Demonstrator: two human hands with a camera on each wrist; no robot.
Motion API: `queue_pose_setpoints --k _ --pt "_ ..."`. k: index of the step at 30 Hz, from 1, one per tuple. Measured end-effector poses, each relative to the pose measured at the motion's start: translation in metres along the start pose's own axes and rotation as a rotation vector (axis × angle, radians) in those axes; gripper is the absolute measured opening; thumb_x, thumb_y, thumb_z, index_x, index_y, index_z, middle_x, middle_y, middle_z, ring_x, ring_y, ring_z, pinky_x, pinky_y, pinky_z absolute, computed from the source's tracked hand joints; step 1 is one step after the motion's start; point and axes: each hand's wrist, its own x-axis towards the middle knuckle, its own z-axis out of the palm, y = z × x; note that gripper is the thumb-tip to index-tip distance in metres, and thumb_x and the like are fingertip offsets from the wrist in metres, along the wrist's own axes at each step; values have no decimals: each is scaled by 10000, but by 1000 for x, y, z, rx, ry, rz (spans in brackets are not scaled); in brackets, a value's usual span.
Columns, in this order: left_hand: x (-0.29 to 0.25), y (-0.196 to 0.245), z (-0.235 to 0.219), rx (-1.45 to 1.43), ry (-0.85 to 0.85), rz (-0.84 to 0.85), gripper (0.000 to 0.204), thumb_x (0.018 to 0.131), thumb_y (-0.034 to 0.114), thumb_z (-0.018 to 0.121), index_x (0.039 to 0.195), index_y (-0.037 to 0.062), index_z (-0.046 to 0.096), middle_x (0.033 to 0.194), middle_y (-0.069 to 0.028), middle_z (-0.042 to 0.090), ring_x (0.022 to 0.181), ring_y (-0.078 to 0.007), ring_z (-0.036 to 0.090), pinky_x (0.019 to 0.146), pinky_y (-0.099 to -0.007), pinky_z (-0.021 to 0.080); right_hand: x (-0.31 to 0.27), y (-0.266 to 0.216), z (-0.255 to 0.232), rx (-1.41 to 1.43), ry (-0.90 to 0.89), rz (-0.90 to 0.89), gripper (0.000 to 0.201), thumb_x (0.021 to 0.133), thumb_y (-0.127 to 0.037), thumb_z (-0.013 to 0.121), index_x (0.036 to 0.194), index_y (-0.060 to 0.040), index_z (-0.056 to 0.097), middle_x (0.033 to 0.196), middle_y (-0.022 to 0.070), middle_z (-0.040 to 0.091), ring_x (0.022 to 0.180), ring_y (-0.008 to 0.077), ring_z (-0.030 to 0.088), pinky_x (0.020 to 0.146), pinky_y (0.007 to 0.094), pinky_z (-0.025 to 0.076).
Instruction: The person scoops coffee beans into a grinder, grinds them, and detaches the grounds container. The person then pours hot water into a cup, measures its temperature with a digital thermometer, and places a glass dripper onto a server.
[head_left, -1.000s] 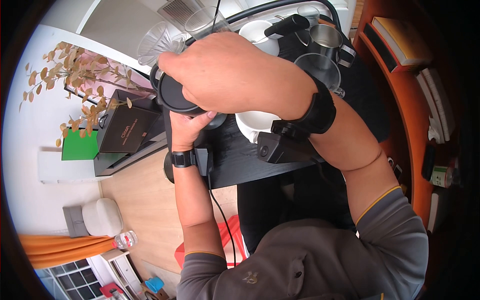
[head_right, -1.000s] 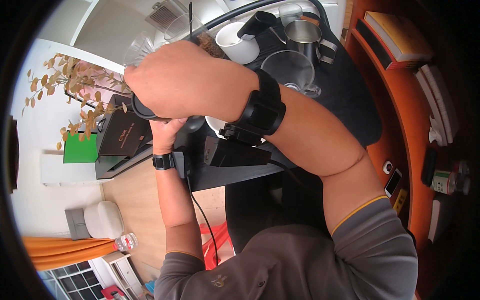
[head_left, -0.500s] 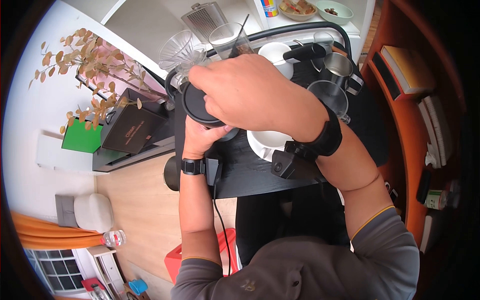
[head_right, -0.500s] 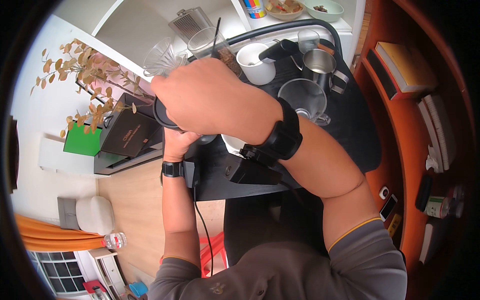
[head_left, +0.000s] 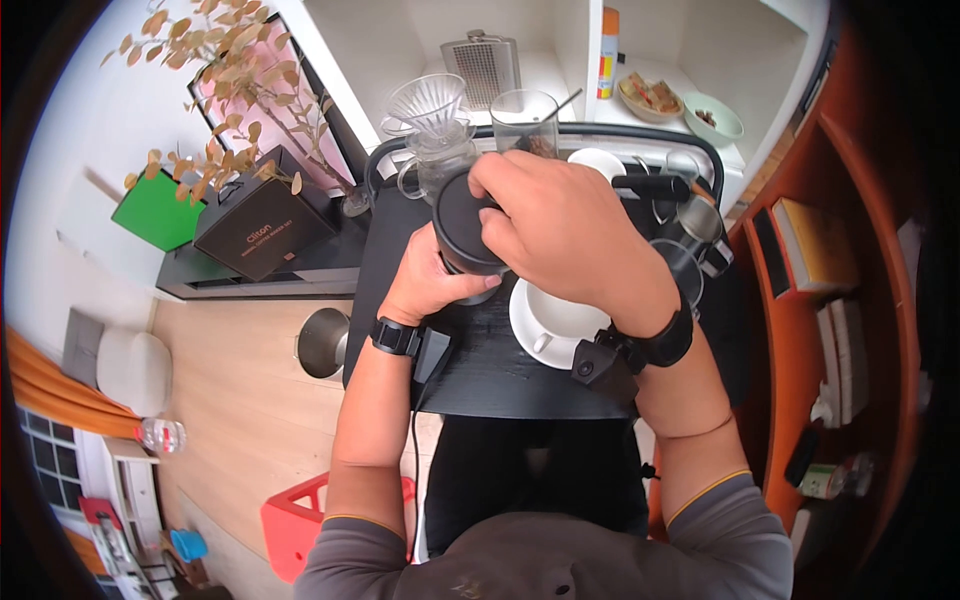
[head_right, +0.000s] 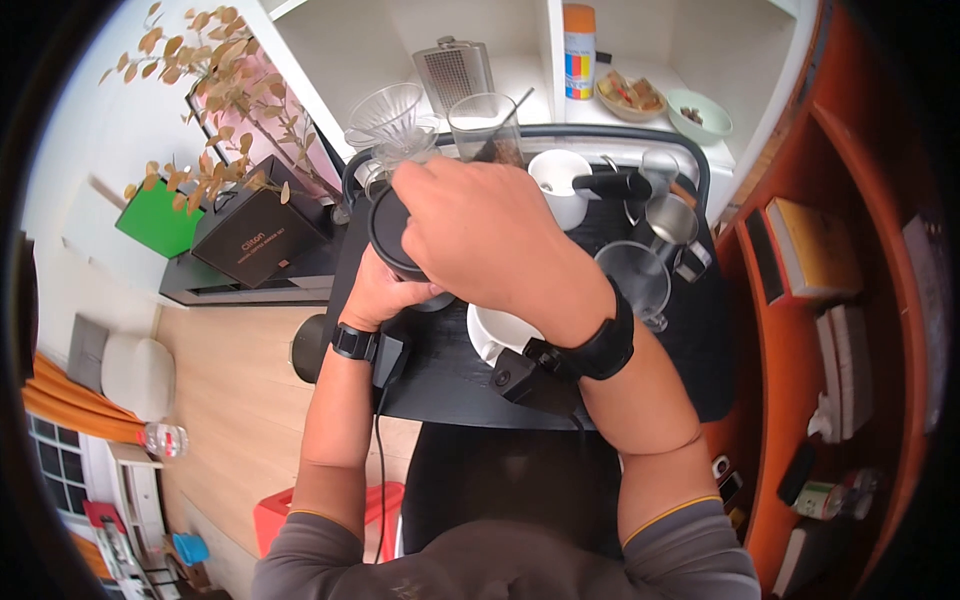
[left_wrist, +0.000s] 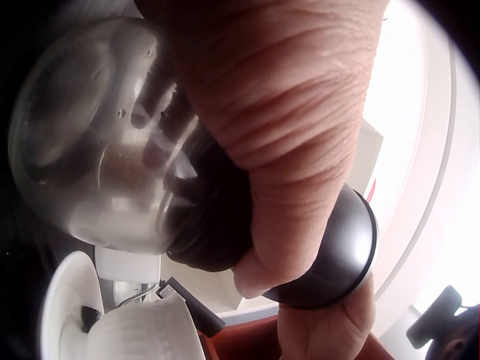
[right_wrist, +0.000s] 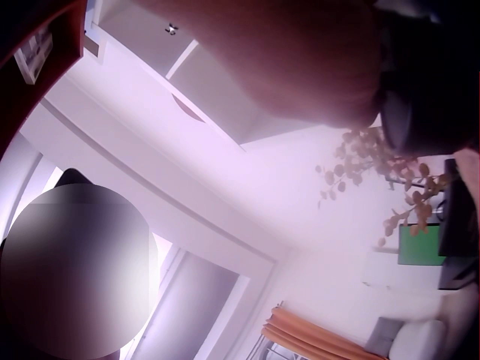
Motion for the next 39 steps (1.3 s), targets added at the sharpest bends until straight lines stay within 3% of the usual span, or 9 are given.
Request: queue_pose_setpoints --k 10,19,22,26,28,30,32,35,39 --pt "0 2 -1 9 13 -13 701 637 195 917 1246 17 619 1105 -91 716 1002 -194 675 926 -331 517 2 -11 0 -94 -45 -13 149 847 -116 638 948 -53 549 766 135 647 700 376 657 589 485 495" --pt "0 11 -1 72 25 60 768 672 237 908 1340 44 580 1153 -102 705 1053 -245 675 960 -348 508 4 -29 4 -223 -57 181 172 911 -168 652 1007 -51 570 777 149 693 681 378 678 602 472 521" --pt "-2 14 -5 11 -12 62 730 678 192 909 1307 18 583 1179 -68 675 1078 -167 618 974 -327 489 5 -27 3 -226 -74 180 168 900 -165 657 999 -57 575 771 144 687 686 379 676 598 468 518" --pt "-3 12 -17 56 -73 113 779 674 191 910 1347 15 557 1243 -76 647 1128 -170 594 1000 -329 473 6 -24 -2 -125 -93 94 158 863 -131 653 988 -69 579 780 138 673 701 385 660 610 464 512" --pt "-4 16 -21 47 -159 65 842 666 305 882 1373 -3 543 1304 -164 622 1213 -292 591 1082 -382 429 7 -25 -4 -24 -106 14 155 852 -120 651 974 -68 571 806 131 672 711 377 658 617 466 510" --pt "-4 14 -21 -10 -180 50 830 667 260 897 1377 9 547 1282 -130 635 1203 -254 592 1083 -368 428 7 -23 -3 -18 -118 -2 165 840 -107 652 974 -70 564 821 125 668 724 370 661 619 460 510" --pt "-3 9 -17 -221 -213 10 761 659 84 907 1341 36 574 1223 -45 651 1133 -151 596 1013 -325 478 6 -23 -4 4 -162 -33 179 837 -103 661 984 -72 563 815 125 663 725 368 662 619 453 512" --pt "-5 14 -18 -224 -260 -76 688 654 40 899 1278 36 608 1161 -22 678 1086 -133 615 982 -313 500 3 -22 -3 6 -157 -71 185 841 -104 668 990 -76 562 815 124 666 728 367 664 621 447 516" --pt "-5 17 -13 -224 -194 -41 634 662 43 897 1237 38 629 1102 -6 696 1029 -119 634 937 -305 521 6 -23 -1 -19 -132 -62 174 854 -112 669 987 -74 564 816 126 672 729 365 666 618 448 518"
